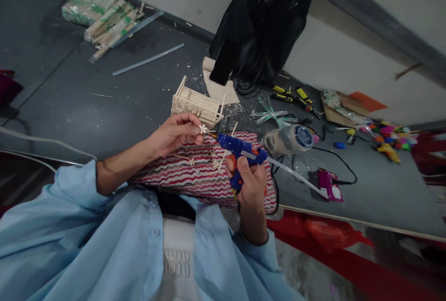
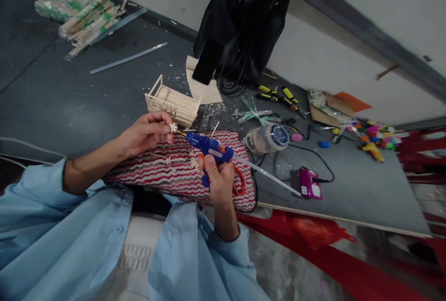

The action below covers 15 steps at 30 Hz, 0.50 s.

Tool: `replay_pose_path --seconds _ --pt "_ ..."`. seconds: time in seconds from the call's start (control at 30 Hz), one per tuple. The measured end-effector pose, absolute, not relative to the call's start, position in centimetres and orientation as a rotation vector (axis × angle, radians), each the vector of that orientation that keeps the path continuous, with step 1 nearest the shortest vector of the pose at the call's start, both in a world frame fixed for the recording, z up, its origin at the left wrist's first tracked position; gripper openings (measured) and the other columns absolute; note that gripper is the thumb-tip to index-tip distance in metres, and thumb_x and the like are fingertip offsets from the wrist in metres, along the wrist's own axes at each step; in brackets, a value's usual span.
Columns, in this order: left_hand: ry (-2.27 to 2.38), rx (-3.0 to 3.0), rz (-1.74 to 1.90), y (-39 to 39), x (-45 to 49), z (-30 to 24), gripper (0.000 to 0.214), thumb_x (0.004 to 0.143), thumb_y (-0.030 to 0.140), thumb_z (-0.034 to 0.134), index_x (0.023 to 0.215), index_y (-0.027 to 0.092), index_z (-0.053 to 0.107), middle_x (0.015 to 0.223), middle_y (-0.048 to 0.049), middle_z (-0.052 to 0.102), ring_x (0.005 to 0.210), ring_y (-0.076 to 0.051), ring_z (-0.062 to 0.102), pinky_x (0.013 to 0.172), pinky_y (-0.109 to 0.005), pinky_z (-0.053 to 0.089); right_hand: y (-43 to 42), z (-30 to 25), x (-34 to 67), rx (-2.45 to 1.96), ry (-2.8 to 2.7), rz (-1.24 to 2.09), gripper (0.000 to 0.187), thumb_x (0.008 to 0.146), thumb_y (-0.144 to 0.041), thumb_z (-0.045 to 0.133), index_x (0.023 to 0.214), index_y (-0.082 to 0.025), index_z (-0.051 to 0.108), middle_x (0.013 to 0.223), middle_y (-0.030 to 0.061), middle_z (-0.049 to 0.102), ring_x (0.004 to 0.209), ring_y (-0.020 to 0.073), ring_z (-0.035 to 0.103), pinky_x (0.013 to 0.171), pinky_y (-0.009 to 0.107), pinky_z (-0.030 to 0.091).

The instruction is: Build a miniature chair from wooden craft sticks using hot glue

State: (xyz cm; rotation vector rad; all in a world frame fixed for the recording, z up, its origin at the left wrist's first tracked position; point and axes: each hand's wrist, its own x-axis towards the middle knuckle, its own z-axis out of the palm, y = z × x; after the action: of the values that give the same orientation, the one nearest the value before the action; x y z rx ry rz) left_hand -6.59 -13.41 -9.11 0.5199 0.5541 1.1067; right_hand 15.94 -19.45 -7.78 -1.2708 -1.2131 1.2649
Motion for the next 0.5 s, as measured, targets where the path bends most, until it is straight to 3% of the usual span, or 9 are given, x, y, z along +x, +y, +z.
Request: replay_pose_path --seconds 0.23,0.5 --pt "0.565 0.520 1.105 -13.38 -6.61 -9.07 0.025 0.065 0.011 0.088 0.079 0.011 0.067 0.064 -0.0004 0.072 0.057 -0.013 0.073 0.061 -0.021 0.062 -19.50 -7.80 15.84 -1.237 -1.148 1.303 0.043 0.088 -0.056 0.075 0.076 -0.024 0.049 0.061 -0.0067 0.049 0.056 0.0091 0.043 0.053 0.024 0.034" --pt "0.603 0.564 1.132 -13.33 -6.66 -9.01 0.023 0.066 0.012 0.083 0.081 0.013 0.066 0.065 0.0002 0.071 0.058 -0.013 0.072 0.061 -0.022 0.060 -19.57 -7.55 16.03 -1.278 -1.189 1.236 0.037 0.089 -0.058 0.070 0.080 -0.023 0.060 0.069 -0.0024 0.060 0.062 0.0117 0.054 0.058 0.026 0.045"
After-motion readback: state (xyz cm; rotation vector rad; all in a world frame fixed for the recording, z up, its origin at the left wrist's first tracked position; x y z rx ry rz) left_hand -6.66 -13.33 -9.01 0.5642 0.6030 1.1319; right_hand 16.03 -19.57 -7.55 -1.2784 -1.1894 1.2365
